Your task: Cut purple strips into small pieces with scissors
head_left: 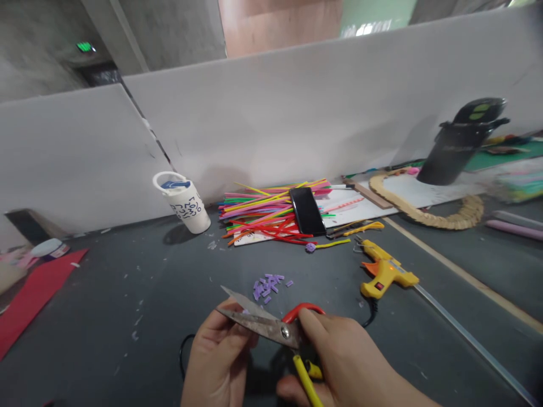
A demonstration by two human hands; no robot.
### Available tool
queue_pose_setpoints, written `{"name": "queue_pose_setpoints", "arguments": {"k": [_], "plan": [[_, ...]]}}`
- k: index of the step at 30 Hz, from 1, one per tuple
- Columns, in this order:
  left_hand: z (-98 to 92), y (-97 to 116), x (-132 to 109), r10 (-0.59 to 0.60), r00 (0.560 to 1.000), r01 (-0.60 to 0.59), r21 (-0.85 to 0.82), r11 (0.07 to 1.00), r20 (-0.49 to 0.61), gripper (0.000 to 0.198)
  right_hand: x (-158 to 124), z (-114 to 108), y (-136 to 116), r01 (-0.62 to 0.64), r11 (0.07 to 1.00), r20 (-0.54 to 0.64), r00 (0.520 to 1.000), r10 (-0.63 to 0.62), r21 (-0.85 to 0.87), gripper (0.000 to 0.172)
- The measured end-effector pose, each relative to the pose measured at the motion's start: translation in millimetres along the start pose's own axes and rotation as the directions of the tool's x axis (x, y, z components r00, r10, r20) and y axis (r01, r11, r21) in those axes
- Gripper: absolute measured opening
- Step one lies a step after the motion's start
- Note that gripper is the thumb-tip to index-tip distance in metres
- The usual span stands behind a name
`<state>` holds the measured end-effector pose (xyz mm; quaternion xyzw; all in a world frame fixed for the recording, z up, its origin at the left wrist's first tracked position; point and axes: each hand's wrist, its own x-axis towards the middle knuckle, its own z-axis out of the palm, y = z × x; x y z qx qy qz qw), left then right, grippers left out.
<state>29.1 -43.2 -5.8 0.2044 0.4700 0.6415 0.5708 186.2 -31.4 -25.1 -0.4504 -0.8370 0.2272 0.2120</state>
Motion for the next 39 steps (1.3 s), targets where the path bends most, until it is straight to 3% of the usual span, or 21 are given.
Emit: {"name": "queue_pose_setpoints", "arguments": {"k": [21,32,39], "plan": [[2.9,2.3,0.2,0.01,0.999,-0.008,-0.046,0.999,0.047,0.027,-0.3,2.0,0.5,-0.018,0.999,0.015,1.0,0.018,-0.042,0.042],[6.3,4.1,-0.6,0.032,0.999,-0.032,-0.082,0.996,0.003,0.028,-0.6,2.9,-1.5,-0.029,0.998,0.005,1.0,0.03,-0.055,0.037],[3.8,3.5,0.6,0.025,0.998,-0.02,-0.075,0.997,0.058,0.025,0.7,4.9,-1.2,-0.017,0.997,-0.006,1.0,0.016,-0.071,0.033]]}}
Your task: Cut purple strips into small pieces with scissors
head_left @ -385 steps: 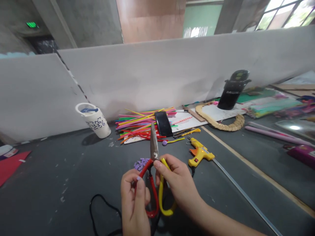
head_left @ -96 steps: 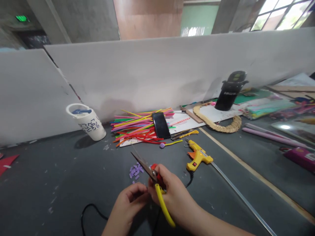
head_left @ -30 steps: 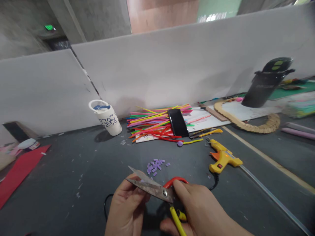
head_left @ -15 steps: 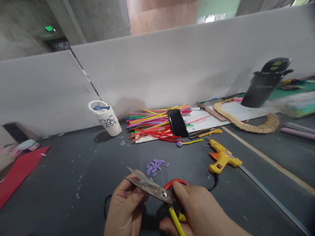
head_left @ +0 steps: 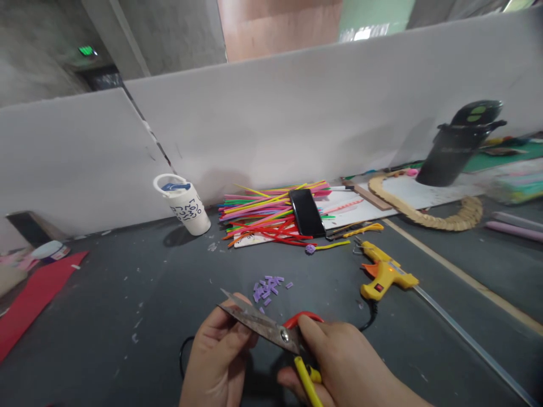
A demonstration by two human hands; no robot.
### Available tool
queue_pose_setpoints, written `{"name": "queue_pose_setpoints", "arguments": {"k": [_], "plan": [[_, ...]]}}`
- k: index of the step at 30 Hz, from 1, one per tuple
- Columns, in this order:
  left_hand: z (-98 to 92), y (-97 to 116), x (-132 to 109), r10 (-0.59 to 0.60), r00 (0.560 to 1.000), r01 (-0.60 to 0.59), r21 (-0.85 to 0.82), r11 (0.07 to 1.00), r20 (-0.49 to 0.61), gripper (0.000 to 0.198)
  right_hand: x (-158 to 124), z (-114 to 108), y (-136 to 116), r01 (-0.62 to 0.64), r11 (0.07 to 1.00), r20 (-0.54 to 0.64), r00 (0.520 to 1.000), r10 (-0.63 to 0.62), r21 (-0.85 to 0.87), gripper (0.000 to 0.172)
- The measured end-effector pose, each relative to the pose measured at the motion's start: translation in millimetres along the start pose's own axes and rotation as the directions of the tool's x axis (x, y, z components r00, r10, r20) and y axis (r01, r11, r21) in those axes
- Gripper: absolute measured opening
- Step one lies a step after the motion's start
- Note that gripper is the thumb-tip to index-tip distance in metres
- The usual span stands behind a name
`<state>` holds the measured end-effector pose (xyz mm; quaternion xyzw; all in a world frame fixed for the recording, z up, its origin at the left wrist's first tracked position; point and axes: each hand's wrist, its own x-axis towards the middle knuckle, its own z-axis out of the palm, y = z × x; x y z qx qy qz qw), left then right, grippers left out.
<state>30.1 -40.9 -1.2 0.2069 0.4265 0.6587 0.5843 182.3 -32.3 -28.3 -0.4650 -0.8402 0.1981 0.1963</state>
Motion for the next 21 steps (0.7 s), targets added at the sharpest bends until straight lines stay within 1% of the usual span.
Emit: {"name": "queue_pose_setpoints", "arguments": {"k": [3,8,10,14,21], "plan": [[0.3,1.2,-0.4,0.003,1.0,-0.003,0.004,1.0,0.009,0.025,-1.4,2.2,0.5,0.006,1.0,0.002,1.0,-0.006,0.026,0.038],[-0.4,1.6,-0.2,-0.022,1.0,0.022,0.006,1.0,-0.019,0.027,-2.3,3.1,1.4,0.006,0.999,-0.032,0.999,-0.004,0.043,0.045],[-1.1,0.6,0.7,-0.027,0.999,0.028,0.018,0.999,-0.023,0.028,-1.8,2.9,1.3,0.003,0.999,-0.031,1.0,-0.002,0.032,0.045],[-0.8,-1.2,2.2,-0.023,1.0,0.023,0.023,0.999,0.001,0.026,-0.6,2.1,0.4,0.0,1.0,-0.019,1.0,0.001,0.031,0.044],[-2.3,-3.6,4.1,-0.013,0.999,0.012,0.028,1.0,0.032,0.024,-1.4,2.2,-0.5,-0.028,0.999,0.027,0.999,0.028,-0.018,0.04]]}}
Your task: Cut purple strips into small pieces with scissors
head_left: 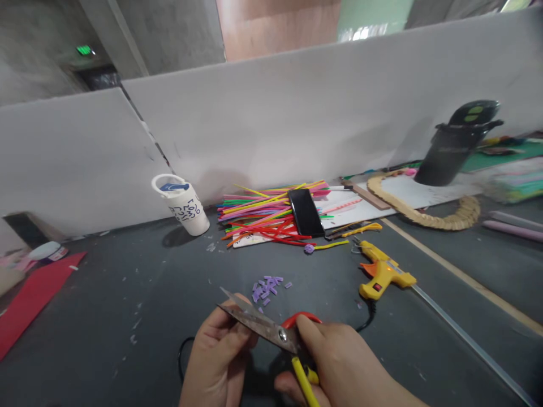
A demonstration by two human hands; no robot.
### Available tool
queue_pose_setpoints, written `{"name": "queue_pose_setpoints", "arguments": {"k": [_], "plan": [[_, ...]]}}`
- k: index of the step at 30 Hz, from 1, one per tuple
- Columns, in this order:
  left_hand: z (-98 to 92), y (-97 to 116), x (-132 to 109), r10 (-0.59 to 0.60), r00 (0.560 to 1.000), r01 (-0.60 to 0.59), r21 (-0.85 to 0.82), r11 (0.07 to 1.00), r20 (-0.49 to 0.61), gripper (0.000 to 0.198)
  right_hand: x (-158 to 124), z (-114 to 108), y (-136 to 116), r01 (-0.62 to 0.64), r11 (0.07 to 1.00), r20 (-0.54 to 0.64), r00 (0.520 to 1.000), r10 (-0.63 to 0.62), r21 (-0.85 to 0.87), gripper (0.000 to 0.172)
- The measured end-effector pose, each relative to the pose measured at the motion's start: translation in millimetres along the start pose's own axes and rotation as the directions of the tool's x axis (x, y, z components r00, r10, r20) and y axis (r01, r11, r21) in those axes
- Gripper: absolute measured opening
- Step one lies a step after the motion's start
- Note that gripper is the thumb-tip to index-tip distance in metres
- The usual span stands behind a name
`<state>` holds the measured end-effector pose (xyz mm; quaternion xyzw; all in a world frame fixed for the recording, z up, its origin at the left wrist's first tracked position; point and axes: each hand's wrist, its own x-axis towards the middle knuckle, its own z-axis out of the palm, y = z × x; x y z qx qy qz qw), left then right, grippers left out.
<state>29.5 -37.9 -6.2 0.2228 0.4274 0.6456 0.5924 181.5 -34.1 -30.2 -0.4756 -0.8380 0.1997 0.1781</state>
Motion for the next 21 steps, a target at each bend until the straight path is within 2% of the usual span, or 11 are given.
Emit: {"name": "queue_pose_setpoints", "arguments": {"k": [11,21], "plan": [[2.7,0.1,-1.8,0.0,1.0,0.0,-0.006,1.0,-0.005,0.026,1.8,-2.1,-1.1,-0.019,0.999,0.015,1.0,0.018,0.038,0.043],[-2.5,-3.3,0.5,-0.041,0.999,0.041,0.0,0.999,-0.007,0.025,0.3,1.3,-1.5,-0.026,1.0,0.026,0.999,0.026,0.012,0.046]]}}
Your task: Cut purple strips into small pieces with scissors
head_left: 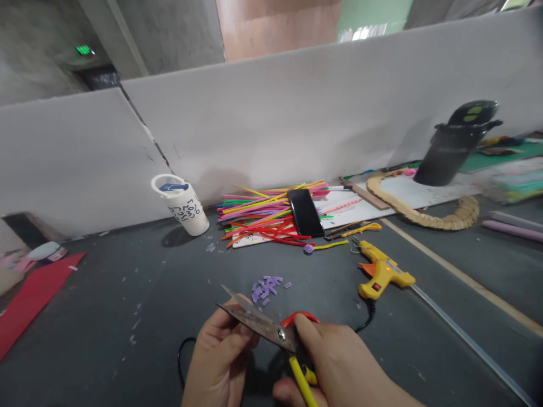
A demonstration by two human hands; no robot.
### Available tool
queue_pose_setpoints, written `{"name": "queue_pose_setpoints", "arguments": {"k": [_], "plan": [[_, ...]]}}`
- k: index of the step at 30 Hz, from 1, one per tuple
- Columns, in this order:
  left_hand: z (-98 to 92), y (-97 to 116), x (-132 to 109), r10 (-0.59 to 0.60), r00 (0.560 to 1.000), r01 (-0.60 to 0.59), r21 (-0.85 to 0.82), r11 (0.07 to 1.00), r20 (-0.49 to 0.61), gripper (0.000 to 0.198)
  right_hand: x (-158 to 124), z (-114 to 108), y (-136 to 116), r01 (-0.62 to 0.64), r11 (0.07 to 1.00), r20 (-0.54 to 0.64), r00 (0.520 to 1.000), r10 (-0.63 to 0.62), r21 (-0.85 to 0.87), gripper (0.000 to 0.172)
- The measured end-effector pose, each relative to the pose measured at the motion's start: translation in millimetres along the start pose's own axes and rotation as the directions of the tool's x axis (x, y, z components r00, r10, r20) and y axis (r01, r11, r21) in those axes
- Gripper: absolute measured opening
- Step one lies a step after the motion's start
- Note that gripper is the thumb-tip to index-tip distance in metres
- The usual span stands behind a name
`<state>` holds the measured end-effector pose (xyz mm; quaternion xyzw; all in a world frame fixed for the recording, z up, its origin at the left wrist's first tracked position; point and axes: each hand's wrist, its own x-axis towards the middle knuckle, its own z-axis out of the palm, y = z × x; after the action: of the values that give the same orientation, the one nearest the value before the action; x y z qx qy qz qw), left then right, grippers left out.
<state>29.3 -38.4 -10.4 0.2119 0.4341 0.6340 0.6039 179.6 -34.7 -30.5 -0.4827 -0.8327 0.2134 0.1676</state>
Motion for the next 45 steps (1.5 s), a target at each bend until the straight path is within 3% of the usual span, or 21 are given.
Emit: {"name": "queue_pose_setpoints", "arguments": {"k": [7,12,19,34,45], "plan": [[0.0,0.4,0.2,0.018,0.999,-0.018,-0.001,1.0,0.037,0.021,1.1,-1.4,1.1,-0.017,0.998,0.029,0.999,0.019,-0.057,0.041],[0.9,5.7,-0.4,0.033,0.994,-0.031,-0.017,0.999,0.109,0.019,4.7,-9.0,1.7,-0.039,0.993,0.098,0.995,0.028,0.115,0.034],[2.9,6.1,-2.0,-0.043,0.997,0.046,-0.053,0.998,0.06,0.024,2.4,-12.4,1.6,-0.004,0.993,0.031,1.0,0.0,0.119,0.043],[-2.5,5.3,2.0,-0.07,0.967,0.077,-0.018,0.997,0.246,0.017,2.0,-5.2,2.8,0.021,0.996,-0.025,1.0,-0.019,0.088,0.043],[-4.8,5.0,-0.7,-0.094,0.98,0.101,-0.03,0.994,0.173,0.012,-0.1,-3.2,0.7,-0.001,0.999,0.01,1.0,0.0,0.052,0.046]]}}
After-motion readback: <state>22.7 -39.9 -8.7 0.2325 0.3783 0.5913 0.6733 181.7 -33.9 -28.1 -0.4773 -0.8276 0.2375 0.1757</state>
